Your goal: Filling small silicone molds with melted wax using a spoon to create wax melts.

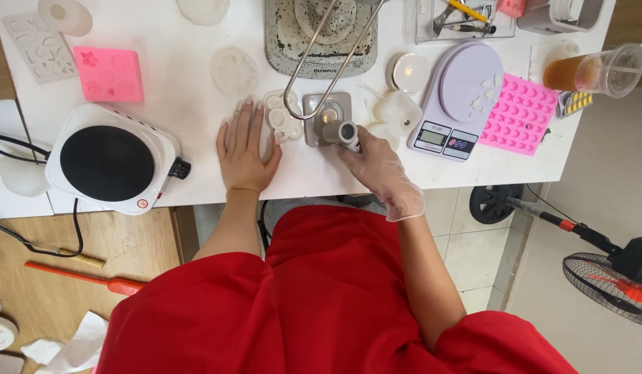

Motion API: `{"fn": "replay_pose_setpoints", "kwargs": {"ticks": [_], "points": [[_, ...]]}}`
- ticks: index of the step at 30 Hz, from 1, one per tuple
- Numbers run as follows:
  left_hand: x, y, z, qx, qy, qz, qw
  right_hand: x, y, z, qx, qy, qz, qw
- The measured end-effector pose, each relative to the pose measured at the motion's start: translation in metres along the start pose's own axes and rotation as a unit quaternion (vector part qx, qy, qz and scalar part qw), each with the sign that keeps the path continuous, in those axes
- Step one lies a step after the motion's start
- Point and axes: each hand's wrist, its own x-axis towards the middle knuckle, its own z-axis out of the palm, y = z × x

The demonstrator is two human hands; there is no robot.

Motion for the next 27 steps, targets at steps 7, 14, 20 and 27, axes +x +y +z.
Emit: {"fn": "replay_pose_setpoints", "kwargs": {"ticks": [7, 14, 20, 27], "points": [[0.000, -0.002, 0.001, -0.008, 0.000, 0.003, 1.000, 0.001, -0.005, 0.009, -0.005, 0.003, -0.016, 1.000], [0.000, -0.001, -0.001, -0.009, -0.011, -0.001, 1.000, -0.001, -0.012, 0.024, 0.033, -0.016, -0.088, 0.995], [0.001, 0.000, 0.000, -0.008, 0.003, 0.004, 1.000, 0.006, -0.032, 0.031, -0.008, 0.027, -0.135, 0.990], [0.000, -0.001, -0.001, -0.006, 0.016, 0.010, 1.000, 0.012, -0.047, 0.022, -0.029, 0.052, -0.136, 0.989]]}}
